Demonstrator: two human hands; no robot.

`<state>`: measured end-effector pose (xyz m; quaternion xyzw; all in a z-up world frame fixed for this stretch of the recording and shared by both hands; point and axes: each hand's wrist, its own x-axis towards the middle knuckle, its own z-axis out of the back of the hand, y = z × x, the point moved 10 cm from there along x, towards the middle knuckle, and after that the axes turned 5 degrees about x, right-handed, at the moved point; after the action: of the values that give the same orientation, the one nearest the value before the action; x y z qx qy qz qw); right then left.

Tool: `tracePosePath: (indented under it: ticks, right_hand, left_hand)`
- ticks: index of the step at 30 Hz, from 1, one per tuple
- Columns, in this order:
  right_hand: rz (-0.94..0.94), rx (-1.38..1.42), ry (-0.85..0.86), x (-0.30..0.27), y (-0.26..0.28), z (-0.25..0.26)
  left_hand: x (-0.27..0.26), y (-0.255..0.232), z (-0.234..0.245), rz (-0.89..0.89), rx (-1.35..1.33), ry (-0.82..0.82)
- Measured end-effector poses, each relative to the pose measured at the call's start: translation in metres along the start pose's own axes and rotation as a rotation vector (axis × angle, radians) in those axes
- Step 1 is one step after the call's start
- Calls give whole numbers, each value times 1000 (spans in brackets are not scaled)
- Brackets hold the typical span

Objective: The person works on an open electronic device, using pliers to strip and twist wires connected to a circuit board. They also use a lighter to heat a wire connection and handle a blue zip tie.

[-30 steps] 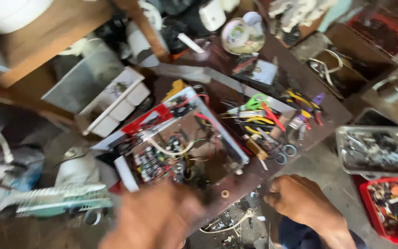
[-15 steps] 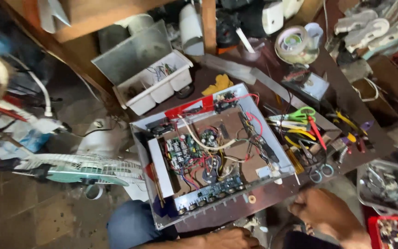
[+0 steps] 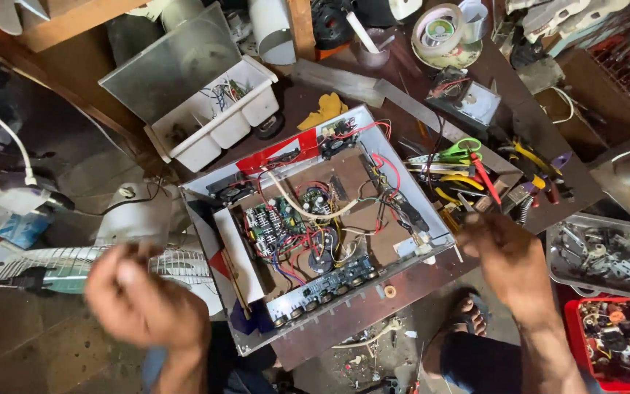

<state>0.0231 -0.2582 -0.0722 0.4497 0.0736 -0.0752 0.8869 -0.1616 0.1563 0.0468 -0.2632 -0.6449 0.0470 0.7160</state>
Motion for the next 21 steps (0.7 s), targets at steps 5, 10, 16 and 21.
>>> tracePosePath:
  ticks: [5, 10, 16, 21]
  right_hand:
    - [-182, 316, 70, -8, 34, -14]
    - [5, 902, 281, 37, -4, -51]
    - [-182, 860, 419, 38, 25, -75]
    - [-574, 322, 199, 15, 21, -70]
  left_hand:
    - [-46, 83, -26, 888, -292, 177]
    - [-81, 88, -46, 1116, -326, 347]
    - [-112, 100, -67, 1419, -534, 380]
    - [-132, 104, -42, 1597, 112, 589]
